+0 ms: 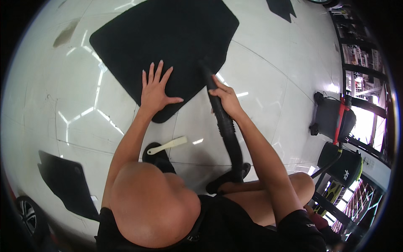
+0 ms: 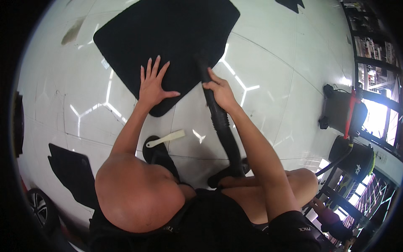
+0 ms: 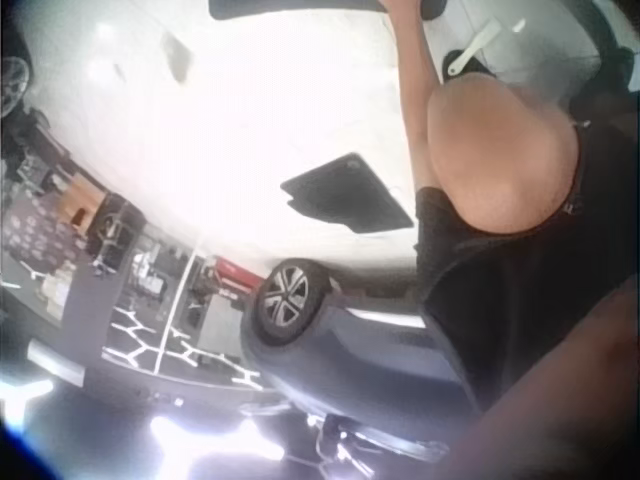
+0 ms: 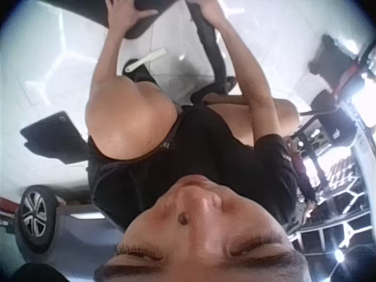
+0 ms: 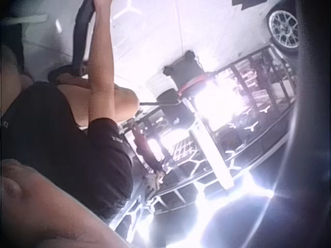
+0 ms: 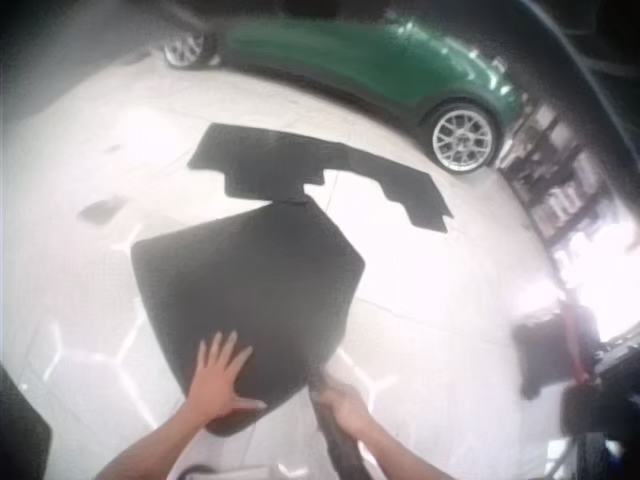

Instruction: The person kneels on the floor and uses a vacuum cleaner hose to clean a black car floor mat. They systematically move the nozzle across the mat's surface to remove debris.

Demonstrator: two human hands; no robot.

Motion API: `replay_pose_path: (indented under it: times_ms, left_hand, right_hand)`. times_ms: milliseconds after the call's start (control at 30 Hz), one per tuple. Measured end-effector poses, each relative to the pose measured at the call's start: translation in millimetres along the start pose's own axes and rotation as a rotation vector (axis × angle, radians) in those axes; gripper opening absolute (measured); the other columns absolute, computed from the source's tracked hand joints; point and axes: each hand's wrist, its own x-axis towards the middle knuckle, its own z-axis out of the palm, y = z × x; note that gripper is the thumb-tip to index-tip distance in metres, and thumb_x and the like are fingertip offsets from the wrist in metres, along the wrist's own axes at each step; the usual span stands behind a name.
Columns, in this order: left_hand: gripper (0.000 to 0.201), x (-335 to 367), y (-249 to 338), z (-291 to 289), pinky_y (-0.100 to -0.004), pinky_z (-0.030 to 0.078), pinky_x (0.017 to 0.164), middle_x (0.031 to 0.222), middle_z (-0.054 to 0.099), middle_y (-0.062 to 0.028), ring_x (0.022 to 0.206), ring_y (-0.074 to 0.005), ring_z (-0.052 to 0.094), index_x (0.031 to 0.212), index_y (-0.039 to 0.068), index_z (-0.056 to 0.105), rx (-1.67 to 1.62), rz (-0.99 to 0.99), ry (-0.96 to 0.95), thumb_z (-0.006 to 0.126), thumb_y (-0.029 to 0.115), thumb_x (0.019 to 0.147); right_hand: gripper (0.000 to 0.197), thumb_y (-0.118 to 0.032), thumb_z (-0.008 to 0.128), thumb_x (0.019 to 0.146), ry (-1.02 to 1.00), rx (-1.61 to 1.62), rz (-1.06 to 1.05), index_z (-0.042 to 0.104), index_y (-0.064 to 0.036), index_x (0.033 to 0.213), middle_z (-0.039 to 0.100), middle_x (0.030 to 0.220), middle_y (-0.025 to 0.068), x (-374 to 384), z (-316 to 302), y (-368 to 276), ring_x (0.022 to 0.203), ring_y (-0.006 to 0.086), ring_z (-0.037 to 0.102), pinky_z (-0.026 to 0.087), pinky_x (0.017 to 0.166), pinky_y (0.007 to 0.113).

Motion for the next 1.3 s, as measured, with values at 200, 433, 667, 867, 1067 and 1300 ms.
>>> replay_pose_path:
  times_ms: [200,433,667,867,1067,1300]
  left_hand:
    - [0.131,8,-2,-3,-0.0671,0.013,0.135,0.183,0.021,-0.0118,0.169,-0.0415,0.017,0.171,0.026,0.042,0.028,-0.029,-0.065,0.091,0.077,0.061]
    - [0.130,-6,3,-1,-0.0659,0.014,0.135,0.184,0.020,-0.0116,0.170,-0.0403,0.015,0.171,0.025,0.041,-0.073,-0.065,-0.063,0.094,0.071,0.061]
    - [0.140,-23,-8,-26,-0.0616,0.013,0.138,0.184,0.022,-0.0040,0.170,-0.0328,0.017,0.170,0.031,0.042,-0.022,0.051,-0.247,0.104,0.054,0.047]
    - [0.136,-20,-6,-21,-0.0630,0.015,0.137,0.184,0.023,-0.0054,0.169,-0.0350,0.019,0.170,0.029,0.043,-0.039,0.069,-0.197,0.102,0.058,0.050]
    - [0.136,-23,-10,-17,-0.0625,0.015,0.137,0.183,0.025,-0.0061,0.169,-0.0350,0.019,0.169,0.028,0.044,0.006,0.065,-0.173,0.102,0.060,0.050]
    - [0.136,-28,-7,-20,-0.0612,0.015,0.137,0.183,0.025,-0.0070,0.169,-0.0344,0.019,0.170,0.025,0.043,-0.018,0.085,-0.193,0.100,0.063,0.052]
  right_hand:
    - [0.078,-0.021,0.072,0.090,-0.206,-0.116,-0.066,0.054,-0.0145,0.166,0.073,0.132,0.0136,-23,-2,18,0.108,0.0238,0.070,0.060,0.095,0.034]
    - [0.075,-0.016,0.067,0.094,-0.012,-0.013,-0.090,0.051,-0.0171,0.167,0.063,0.092,0.0083,-25,-33,-6,0.063,0.0184,0.064,0.062,0.054,0.037]
    - [0.079,-0.015,0.069,0.093,-0.025,-0.359,-0.309,0.048,-0.0141,0.169,0.066,0.152,0.0201,-34,46,69,0.128,0.0314,0.067,0.051,0.116,0.037]
    - [0.078,-0.011,0.070,0.093,-0.039,0.087,-0.090,0.048,-0.0142,0.169,0.064,0.156,0.0211,-36,42,63,0.145,0.0331,0.056,0.036,0.129,0.040]
    - [0.078,-0.016,0.071,0.092,-0.118,-0.523,-0.312,0.050,-0.0092,0.166,0.057,0.162,0.0269,-66,78,60,0.153,0.0385,0.053,0.036,0.128,0.041]
    - [0.077,-0.011,0.069,0.095,0.085,-0.566,-0.241,0.047,-0.0143,0.169,0.077,0.111,0.0158,-49,32,61,0.090,0.0254,0.073,0.059,0.096,0.036]
